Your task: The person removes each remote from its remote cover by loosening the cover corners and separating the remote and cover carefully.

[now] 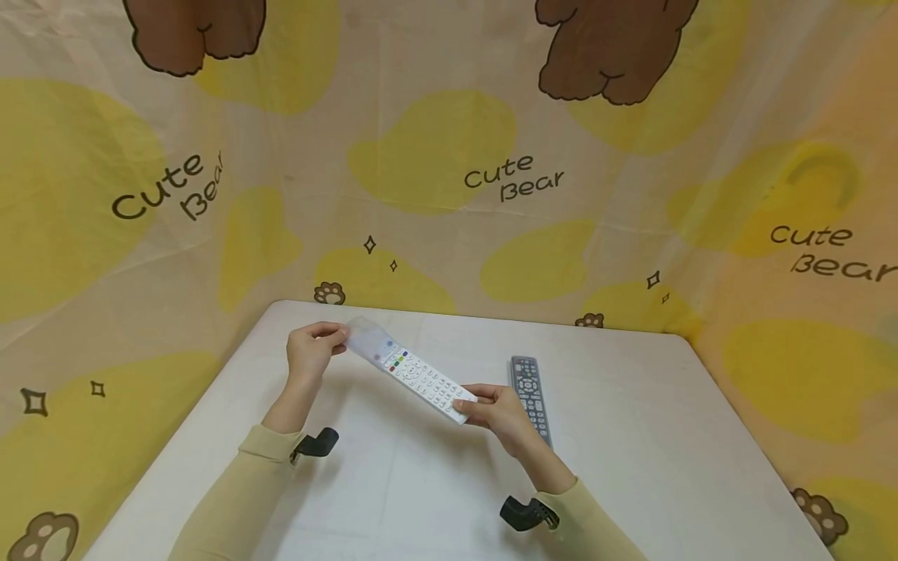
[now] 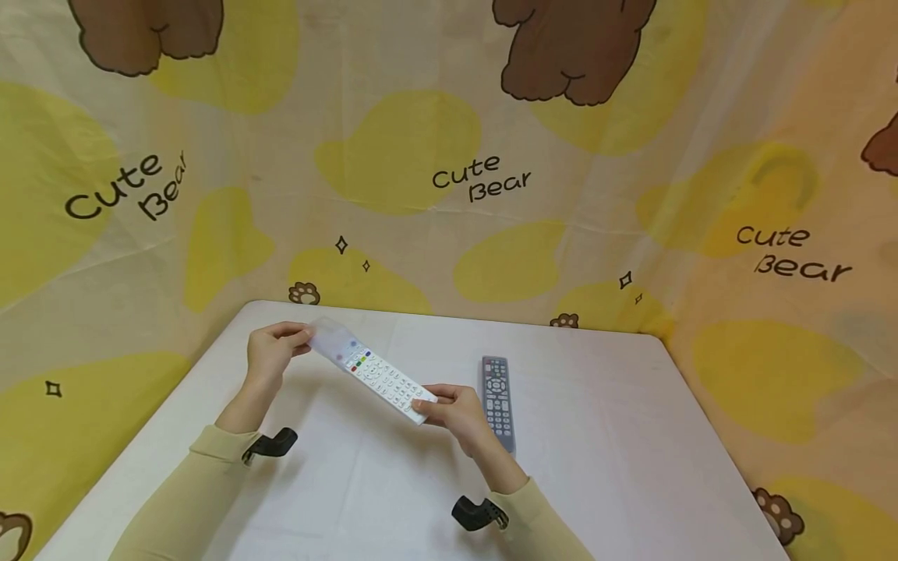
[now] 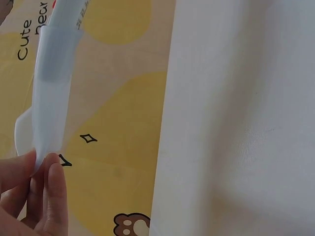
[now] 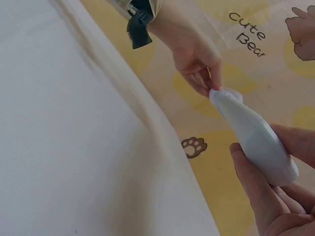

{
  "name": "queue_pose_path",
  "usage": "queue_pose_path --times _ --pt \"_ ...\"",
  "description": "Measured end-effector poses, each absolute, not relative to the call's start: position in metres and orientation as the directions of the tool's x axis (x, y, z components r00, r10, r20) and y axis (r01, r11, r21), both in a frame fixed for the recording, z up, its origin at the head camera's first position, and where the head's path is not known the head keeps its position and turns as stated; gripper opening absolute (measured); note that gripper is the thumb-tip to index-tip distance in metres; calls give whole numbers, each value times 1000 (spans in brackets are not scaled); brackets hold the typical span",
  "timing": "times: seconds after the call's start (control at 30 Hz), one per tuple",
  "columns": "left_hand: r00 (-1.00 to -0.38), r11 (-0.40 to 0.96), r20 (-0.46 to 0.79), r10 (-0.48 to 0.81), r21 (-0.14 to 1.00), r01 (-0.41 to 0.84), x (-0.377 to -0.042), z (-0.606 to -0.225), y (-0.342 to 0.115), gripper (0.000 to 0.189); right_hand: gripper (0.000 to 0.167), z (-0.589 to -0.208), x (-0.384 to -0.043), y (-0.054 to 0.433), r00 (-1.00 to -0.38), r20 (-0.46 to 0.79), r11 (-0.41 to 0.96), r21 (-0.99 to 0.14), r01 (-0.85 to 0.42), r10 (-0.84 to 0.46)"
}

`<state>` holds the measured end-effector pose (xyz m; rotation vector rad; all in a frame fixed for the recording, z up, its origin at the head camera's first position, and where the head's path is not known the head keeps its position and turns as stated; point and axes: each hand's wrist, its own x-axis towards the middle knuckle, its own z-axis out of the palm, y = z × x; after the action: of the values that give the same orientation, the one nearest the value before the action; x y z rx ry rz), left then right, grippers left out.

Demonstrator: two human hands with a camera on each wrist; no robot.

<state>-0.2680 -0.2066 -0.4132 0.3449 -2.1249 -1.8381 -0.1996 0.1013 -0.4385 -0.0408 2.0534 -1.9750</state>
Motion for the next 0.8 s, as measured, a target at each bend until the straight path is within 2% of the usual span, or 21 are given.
queue_pose_path --times 0.8 --pt "-924 154 69 -376 988 11 -271 -413 -209 22 49 -441 -201 103 -956 -188 62 -982 179 -226"
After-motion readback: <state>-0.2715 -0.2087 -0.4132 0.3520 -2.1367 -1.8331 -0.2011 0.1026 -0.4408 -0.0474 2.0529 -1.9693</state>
